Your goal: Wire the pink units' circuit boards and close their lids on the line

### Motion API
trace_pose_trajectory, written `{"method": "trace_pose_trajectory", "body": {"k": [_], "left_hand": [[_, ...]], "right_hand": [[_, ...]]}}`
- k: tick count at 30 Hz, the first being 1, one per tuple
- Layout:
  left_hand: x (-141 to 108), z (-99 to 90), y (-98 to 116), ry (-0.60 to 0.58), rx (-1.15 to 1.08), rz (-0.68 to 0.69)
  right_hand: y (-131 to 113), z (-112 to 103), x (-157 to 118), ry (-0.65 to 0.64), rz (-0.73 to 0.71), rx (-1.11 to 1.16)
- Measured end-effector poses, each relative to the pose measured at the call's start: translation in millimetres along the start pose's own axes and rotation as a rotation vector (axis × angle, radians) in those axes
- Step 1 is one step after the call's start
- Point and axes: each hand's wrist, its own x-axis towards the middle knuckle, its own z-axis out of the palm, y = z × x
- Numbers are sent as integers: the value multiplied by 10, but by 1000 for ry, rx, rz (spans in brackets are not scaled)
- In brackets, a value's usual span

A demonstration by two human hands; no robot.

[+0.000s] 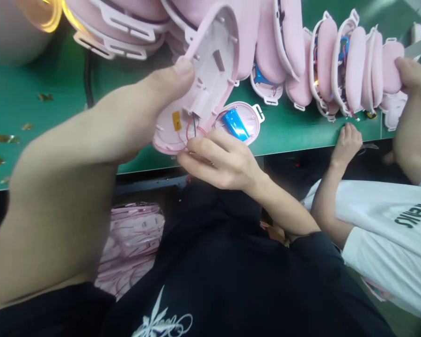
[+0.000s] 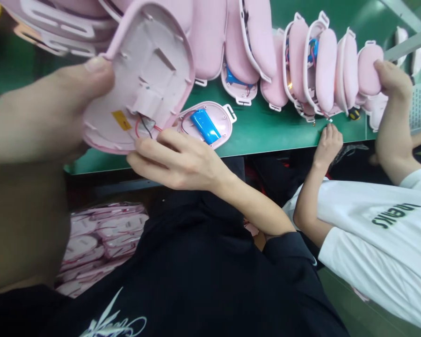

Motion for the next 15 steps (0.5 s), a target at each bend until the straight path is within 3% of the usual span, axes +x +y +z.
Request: {"method": "trace_pose_trajectory", "body": {"k": [4,6,9,12,15], "left_hand": [[40,9,-2,-32,-413,-43],[59,14,-37,-27,-472,-49],[62,4,-157,-31,-435,-60],[76,-35,-335,-86,-337,-32],[109,-62,-457,-120,-64,122]], "right_hand": [[88,103,-46,-8,-76,17],[104,163,-76,30,-126,-25],[122,171,-95,48,-186,-104],[120,78,-102,-26,-248,-118],[90,31,-124,-83,-239,-14]]}}
